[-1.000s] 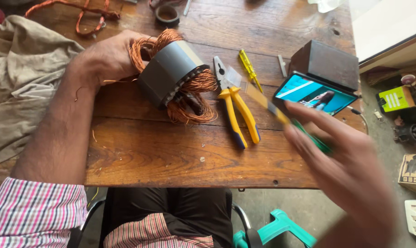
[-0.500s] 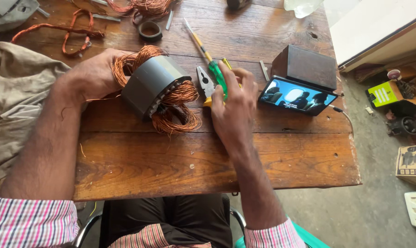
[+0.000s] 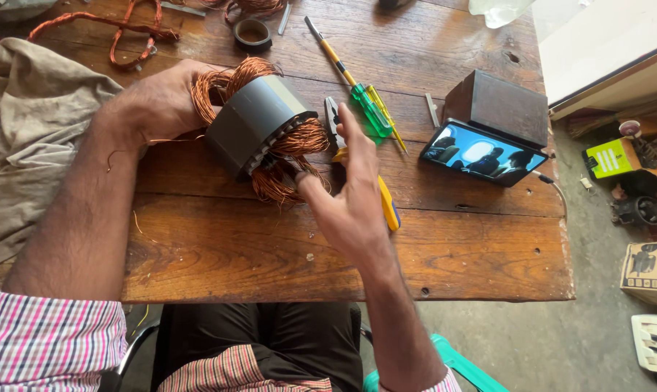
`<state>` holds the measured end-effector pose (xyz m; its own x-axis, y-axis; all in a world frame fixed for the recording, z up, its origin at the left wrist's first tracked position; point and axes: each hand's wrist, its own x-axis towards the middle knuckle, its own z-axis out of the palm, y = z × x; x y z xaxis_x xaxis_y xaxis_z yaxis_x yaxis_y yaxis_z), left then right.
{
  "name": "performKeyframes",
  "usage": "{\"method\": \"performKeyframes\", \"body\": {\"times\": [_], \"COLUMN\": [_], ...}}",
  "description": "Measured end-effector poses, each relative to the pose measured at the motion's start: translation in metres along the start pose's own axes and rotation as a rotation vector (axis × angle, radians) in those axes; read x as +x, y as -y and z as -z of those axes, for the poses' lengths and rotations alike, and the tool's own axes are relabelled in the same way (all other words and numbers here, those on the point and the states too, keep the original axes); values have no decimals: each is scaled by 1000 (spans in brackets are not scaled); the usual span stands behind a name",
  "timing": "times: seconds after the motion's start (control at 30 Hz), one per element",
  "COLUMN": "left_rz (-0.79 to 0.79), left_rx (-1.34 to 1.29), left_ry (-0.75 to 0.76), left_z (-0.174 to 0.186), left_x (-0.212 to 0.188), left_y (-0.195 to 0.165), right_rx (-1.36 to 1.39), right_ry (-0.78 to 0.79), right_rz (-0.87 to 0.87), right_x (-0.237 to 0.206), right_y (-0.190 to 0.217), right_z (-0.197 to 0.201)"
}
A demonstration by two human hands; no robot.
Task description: The person uses pliers and a screwdriver to adjust and separate copper windings on a cylindrical electrical component. They repeatedly probe and pull at the wires while holding the component steady with the other hand.
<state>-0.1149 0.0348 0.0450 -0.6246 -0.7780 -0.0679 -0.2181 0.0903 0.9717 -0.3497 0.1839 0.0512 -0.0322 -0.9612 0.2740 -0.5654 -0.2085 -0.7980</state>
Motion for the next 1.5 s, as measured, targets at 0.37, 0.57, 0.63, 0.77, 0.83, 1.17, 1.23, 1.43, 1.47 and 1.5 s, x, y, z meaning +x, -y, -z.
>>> {"method": "performKeyframes", "body": {"times": [0.37,0.57,0.63,0.77,0.83,1.17,1.23,1.43,1.47,1.5], "left_rz": [-14,40,72,42,32,205,199,208,203,199], "left_rx": [79,97,111,48,39,187,189,224,154,85], "left_ry": [-24,-38,-46,-39,-37,-80,-86,-106,-117,-127], "left_z": [-3,-1,1,1,0,2,2,-5,-8,-10], "left_x": [-5,-5,-3,-2,-2,13,13,10,7,4], "left_y": [-13,-8,-5,-1,-1,10,11,5,4,4], "right_rx": [-187,-268,-241,-259,-269,-223,-244,-220,-234,-208], "right_ry": [299,341,336,347,367,313,330,276,270,236], "right_rz": [-493,-306,-280,-243,-252,-78,-101,-105,-124,-79], "right_x": [43,54,54,58,60,58,55,46,44,39], "right_y": [6,7,4,-1,-2,-26,-28,-25,-25,-25], "right_z": [-7,-11,-11,-9,-9,-10,-11,-11,-10,-9]}}
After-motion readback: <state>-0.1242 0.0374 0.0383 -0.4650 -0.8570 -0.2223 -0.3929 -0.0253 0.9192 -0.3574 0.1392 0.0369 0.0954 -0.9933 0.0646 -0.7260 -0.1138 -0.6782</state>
